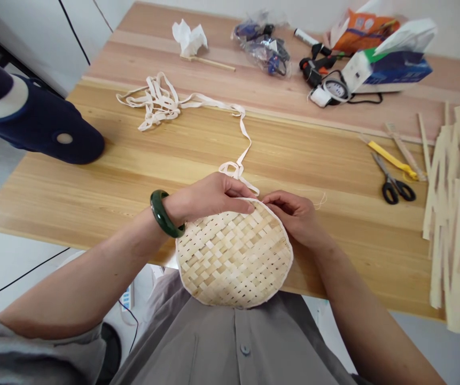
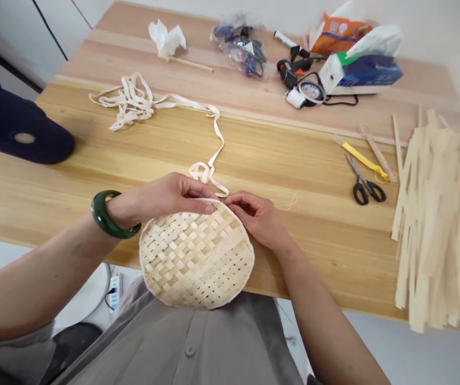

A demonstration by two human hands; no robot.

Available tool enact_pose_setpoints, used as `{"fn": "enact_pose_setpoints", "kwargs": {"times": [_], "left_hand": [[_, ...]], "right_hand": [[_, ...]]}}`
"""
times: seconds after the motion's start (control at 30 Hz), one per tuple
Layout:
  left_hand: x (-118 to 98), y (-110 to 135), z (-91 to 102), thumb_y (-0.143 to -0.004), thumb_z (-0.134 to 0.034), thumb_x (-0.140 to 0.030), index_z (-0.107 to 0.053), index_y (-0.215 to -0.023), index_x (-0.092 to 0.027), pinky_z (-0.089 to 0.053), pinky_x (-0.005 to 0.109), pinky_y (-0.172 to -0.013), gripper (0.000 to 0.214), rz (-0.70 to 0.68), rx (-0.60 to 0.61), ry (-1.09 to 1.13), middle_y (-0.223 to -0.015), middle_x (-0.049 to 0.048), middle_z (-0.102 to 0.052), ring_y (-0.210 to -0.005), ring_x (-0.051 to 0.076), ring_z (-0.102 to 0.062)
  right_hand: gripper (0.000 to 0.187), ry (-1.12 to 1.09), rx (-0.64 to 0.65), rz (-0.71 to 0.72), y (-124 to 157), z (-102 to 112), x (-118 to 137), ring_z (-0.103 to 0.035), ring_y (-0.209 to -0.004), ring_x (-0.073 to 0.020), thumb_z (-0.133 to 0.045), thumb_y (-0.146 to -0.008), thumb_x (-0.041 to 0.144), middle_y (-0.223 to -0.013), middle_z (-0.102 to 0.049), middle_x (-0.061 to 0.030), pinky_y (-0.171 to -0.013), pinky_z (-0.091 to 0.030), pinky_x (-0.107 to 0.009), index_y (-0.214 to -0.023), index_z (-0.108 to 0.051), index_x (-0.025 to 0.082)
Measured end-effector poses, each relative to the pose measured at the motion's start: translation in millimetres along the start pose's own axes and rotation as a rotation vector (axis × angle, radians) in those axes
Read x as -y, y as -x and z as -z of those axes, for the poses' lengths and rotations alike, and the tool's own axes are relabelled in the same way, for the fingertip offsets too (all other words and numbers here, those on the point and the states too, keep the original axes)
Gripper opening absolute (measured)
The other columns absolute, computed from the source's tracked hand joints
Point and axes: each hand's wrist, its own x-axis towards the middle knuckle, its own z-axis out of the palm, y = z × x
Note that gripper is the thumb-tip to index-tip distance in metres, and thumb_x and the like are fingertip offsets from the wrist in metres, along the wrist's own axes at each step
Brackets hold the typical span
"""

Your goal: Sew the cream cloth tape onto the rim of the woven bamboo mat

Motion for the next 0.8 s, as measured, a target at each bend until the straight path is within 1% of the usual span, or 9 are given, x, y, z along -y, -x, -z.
{"fn": "enact_pose_setpoints", "kwargs": {"times": [0.13, 0.2, 0.27, 0.37, 0.43, 0.5, 0.57, 0.67, 0.8], "left_hand": [[3, -1, -0.5, -0.077, -0.071, -0.022, -0.074, -0.088, -0.015, -0.047, 0.022, -0.060, 0.013, 0.002, -0.006, 0.022, -0.080, 0.0016, -0.073, -0.066, 0.012, -0.063], [4, -1, -1.5, -0.077, -0.071, -0.023, -0.073, -0.082, -0.015, -0.044, 0.021, -0.057, 0.009, 0.001, 0.001, 0.036, -0.074, 0.0000, -0.071, -0.061, 0.010, -0.060], [4, -1, -2.6, -0.077, -0.071, -0.024, -0.072, -0.079, -0.015, -0.042, 0.021, -0.054, 0.009, 0.010, 0.000, 0.043, -0.071, -0.0005, -0.069, -0.059, 0.010, -0.058], [3, 0, -4.4, -0.079, -0.070, -0.026, -0.071, -0.079, -0.015, -0.041, 0.021, -0.052, 0.011, 0.026, -0.027, 0.021, -0.069, -0.0002, -0.068, -0.057, 0.010, -0.057], [3, 0, -5.4, -0.079, -0.069, -0.027, -0.072, -0.081, -0.014, -0.041, 0.021, -0.052, 0.013, 0.026, -0.052, -0.014, -0.070, 0.0007, -0.068, -0.058, 0.010, -0.057], [3, -1, -5.6, -0.079, -0.069, -0.027, -0.073, -0.083, -0.013, -0.042, 0.022, -0.053, 0.015, 0.008, -0.075, -0.056, -0.072, 0.0018, -0.069, -0.059, 0.011, -0.058], [3, -2, -4.9, -0.080, -0.068, -0.028, -0.073, -0.084, -0.013, -0.043, 0.022, -0.055, 0.016, -0.012, -0.077, -0.083, -0.074, 0.0024, -0.070, -0.062, 0.012, -0.059], [3, -2, -2.4, -0.080, -0.067, -0.026, -0.073, -0.086, -0.014, -0.044, 0.022, -0.056, 0.015, -0.016, -0.038, -0.081, -0.076, 0.0020, -0.071, -0.063, 0.012, -0.060], [1, 0, 1.1, -0.077, -0.067, -0.025, -0.072, -0.086, -0.016, -0.043, 0.022, -0.054, 0.014, -0.001, 0.010, -0.090, -0.073, 0.0005, -0.070, -0.060, 0.012, -0.060]], "right_hand": [[0.014, 0.067, 0.020, 0.060, 1, 3, 3, -0.069, -0.082, -0.0164, -0.064, -0.087, 0.034, -0.091, -0.075, -0.0020, -0.075, -0.056, -0.029, -0.088, -0.073, 0.023], [0.014, 0.116, 0.031, 0.092, 2, 7, 2, -0.070, -0.085, -0.0172, -0.062, -0.088, 0.032, -0.093, -0.075, -0.0018, -0.077, -0.056, -0.030, -0.090, -0.074, 0.024], [0.013, 0.151, 0.023, 0.097, 4, 14, 0, -0.070, -0.083, -0.0175, -0.063, -0.087, 0.031, -0.092, -0.075, -0.0016, -0.076, -0.057, -0.031, -0.089, -0.075, 0.024], [0.011, 0.177, -0.068, 0.078, 8, 20, -2, -0.068, -0.070, -0.0151, -0.064, -0.086, 0.030, -0.086, -0.075, -0.0008, -0.065, -0.056, -0.029, -0.088, -0.074, 0.024], [0.012, 0.204, -0.143, 0.084, 12, 20, 0, -0.065, -0.063, -0.0129, -0.062, -0.088, 0.029, -0.083, -0.074, -0.0001, -0.060, -0.054, -0.027, -0.090, -0.074, 0.025], [0.014, 0.251, -0.179, 0.102, 16, 17, 5, -0.063, -0.061, -0.0120, -0.061, -0.089, 0.028, -0.082, -0.073, 0.0000, -0.060, -0.053, -0.027, -0.094, -0.074, 0.026], [0.016, 0.288, -0.183, 0.101, 19, 12, 11, -0.063, -0.063, -0.0122, -0.060, -0.090, 0.027, -0.083, -0.073, -0.0005, -0.061, -0.052, -0.027, -0.095, -0.074, 0.026], [0.016, 0.248, -0.186, 0.057, 19, 5, 14, -0.065, -0.070, -0.0135, -0.060, -0.089, 0.028, -0.086, -0.074, -0.0013, -0.063, -0.052, -0.027, -0.094, -0.074, 0.024], [0.016, 0.112, -0.190, -0.001, 15, 1, 12, -0.067, -0.076, -0.0150, -0.061, -0.088, 0.031, -0.087, -0.075, -0.0014, -0.064, -0.053, -0.027, -0.092, -0.075, 0.024]]}}
